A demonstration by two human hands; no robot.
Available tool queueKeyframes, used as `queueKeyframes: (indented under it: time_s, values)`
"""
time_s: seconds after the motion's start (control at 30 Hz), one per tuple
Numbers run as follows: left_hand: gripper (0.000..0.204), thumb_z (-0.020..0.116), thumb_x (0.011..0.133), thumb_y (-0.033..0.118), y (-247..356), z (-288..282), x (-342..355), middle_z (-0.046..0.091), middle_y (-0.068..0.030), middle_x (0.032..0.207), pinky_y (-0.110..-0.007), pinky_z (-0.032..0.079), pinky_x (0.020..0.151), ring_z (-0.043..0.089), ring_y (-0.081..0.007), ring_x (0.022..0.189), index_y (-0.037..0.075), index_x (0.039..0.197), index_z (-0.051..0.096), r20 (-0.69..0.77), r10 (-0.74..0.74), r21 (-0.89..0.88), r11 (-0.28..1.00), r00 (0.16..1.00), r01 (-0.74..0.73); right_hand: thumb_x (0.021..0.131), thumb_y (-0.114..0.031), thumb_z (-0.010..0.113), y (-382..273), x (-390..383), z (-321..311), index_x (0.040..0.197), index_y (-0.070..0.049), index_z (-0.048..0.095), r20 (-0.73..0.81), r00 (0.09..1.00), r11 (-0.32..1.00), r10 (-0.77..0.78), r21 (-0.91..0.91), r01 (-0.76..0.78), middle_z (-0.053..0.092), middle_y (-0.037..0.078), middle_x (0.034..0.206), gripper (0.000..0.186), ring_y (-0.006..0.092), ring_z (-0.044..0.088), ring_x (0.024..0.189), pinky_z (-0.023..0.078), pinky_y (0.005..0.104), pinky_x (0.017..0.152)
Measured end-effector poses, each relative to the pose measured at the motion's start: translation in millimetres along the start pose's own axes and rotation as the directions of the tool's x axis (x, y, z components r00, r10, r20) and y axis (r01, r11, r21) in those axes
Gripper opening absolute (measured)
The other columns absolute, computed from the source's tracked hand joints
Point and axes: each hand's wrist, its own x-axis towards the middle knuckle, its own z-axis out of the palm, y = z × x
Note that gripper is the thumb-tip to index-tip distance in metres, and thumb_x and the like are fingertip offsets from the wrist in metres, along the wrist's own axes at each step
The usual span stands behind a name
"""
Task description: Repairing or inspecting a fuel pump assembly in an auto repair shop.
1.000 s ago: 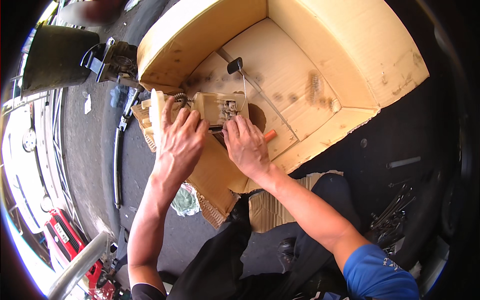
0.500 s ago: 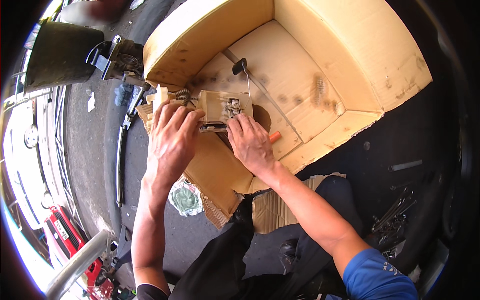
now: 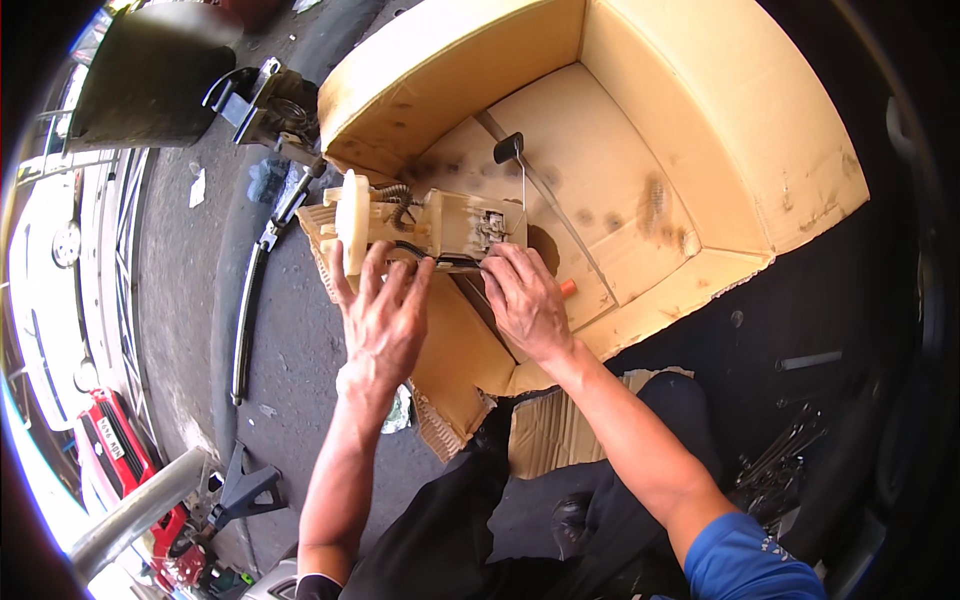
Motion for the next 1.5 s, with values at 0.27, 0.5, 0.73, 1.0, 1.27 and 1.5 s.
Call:
queueKeyframes:
  time_s: [0.27,0.5,0.73,1.0,1.27,1.5]
  values:
    - [0.035,0.073,0.087,0.004,29,6,-19,0.070,-0.0094,0.111,-0.045,0.050,0.099,0.066,-0.0289,0.113,0.004,0.122,0.074,-0.014,-0.193,-0.195,0.963,0.981,0.186,0.094,-0.002,0.069,-13,7,11,0.119,-0.001,0.065,0.008,0.999,0.998,0.045,0.038,-0.045,0.069,0.014,0.108,0.026,0.0333,0.071,0.101,0.060,0.0429,0.087]
    - [0.020,0.069,0.105,0.013,30,15,-15,0.067,-0.0188,0.107,-0.042,0.058,0.082,0.073,-0.0328,0.092,0.000,0.118,0.073,0.159,-0.605,-0.711,0.478,0.780,0.516,0.101,-0.011,0.068,-17,21,13,0.120,-0.007,0.065,0.072,0.985,0.976,0.156,0.140,-0.165,0.071,0.014,0.101,0.020,0.0366,0.071,0.095,0.058,0.0459,0.083]
    - [0.021,0.070,0.105,0.018,20,14,-11,0.067,-0.0181,0.114,-0.040,0.060,0.087,0.075,-0.0320,0.098,-0.001,0.112,0.074,0.301,-0.658,-0.749,0.285,0.691,0.598,0.101,-0.013,0.069,-27,23,20,0.114,-0.007,0.065,0.093,0.972,0.969,0.216,0.098,-0.225,0.073,0.015,0.104,0.015,0.0374,0.071,0.099,0.057,0.0469,0.086]
    - [0.017,0.072,0.101,0.013,17,38,-15,0.063,-0.0183,0.128,-0.042,0.057,0.095,0.069,-0.0364,0.113,-0.001,0.110,0.074,0.113,-0.693,-0.834,0.324,0.713,0.447,0.099,-0.012,0.071,-31,30,24,0.110,-0.002,0.063,0.091,0.963,0.965,0.254,0.041,-0.258,0.074,0.016,0.102,0.016,0.0383,0.071,0.100,0.056,0.0484,0.086]
    - [0.013,0.071,0.099,0.009,23,32,18,0.068,-0.0182,0.117,-0.045,0.057,0.089,0.070,-0.0391,0.103,-0.003,0.104,0.071,0.084,-0.625,-0.868,0.336,0.776,0.365,0.100,-0.012,0.069,-17,54,-15,0.109,0.001,0.068,0.104,0.910,0.914,0.402,0.018,-0.406,0.073,0.021,0.102,0.016,0.0401,0.071,0.096,0.057,0.0482,0.086]
    - [0.018,0.074,0.100,0.017,-3,51,53,0.071,-0.0118,0.124,-0.039,0.058,0.096,0.069,-0.0274,0.115,-0.001,0.103,0.072,0.170,-0.333,-0.915,0.297,0.928,0.274,0.100,-0.014,0.070,-13,57,-45,0.105,0.002,0.071,0.042,0.909,0.908,0.414,-0.093,-0.409,0.073,0.021,0.099,0.017,0.0398,0.072,0.094,0.056,0.0486,0.085]
